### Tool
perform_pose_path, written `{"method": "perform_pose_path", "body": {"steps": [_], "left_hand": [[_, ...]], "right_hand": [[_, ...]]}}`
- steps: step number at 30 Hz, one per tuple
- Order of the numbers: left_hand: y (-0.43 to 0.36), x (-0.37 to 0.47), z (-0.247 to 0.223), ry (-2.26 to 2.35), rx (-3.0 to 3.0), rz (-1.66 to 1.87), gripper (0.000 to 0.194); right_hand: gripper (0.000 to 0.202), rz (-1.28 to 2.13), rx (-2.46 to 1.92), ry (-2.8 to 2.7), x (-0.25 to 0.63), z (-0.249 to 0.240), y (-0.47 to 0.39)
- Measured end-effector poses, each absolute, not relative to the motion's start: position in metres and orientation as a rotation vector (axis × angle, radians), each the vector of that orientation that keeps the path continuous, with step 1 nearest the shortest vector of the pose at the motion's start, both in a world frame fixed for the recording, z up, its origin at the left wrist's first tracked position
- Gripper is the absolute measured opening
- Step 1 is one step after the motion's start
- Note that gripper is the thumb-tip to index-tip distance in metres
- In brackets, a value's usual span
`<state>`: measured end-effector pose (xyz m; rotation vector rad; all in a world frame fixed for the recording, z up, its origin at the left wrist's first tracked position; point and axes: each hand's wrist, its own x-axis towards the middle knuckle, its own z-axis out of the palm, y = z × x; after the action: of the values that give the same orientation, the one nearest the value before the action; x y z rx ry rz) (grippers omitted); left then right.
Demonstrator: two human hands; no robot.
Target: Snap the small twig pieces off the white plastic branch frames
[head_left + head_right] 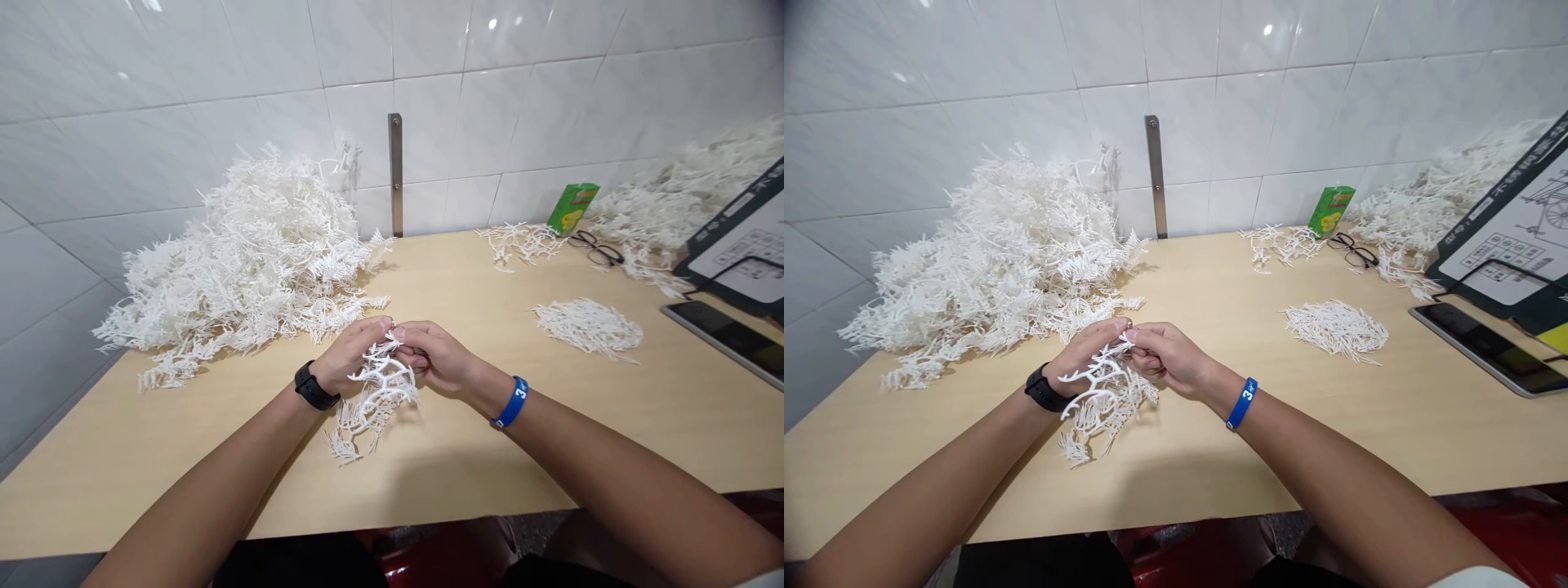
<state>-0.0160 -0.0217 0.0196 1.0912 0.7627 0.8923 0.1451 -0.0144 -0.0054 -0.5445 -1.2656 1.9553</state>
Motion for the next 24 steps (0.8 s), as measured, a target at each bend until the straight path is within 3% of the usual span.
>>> {"method": "perform_pose_path", "body": {"steps": [7,12,17,24], "left_hand": [[-0.011,-0.022,0.019,0.551,0.952,0.942,0.041],[-0.013,-0.02,0.02,0.707,1.06,0.922,0.033],[-0.013,-0.016,0.014,0.88,1.167,0.973,0.033],[-0.014,-0.014,0.012,0.877,1.041,0.99,0.03]], "right_hand": [[0.033,2.031,-0.465,-1.024,0.144,0.006,-0.019],[0.024,2.158,-0.579,-1.003,0.142,-0.001,-0.012],[0.043,1.911,-0.793,-1.125,0.137,-0.007,-0.013],[0.042,1.825,-0.666,-1.289,0.136,-0.007,-0.015]]}}
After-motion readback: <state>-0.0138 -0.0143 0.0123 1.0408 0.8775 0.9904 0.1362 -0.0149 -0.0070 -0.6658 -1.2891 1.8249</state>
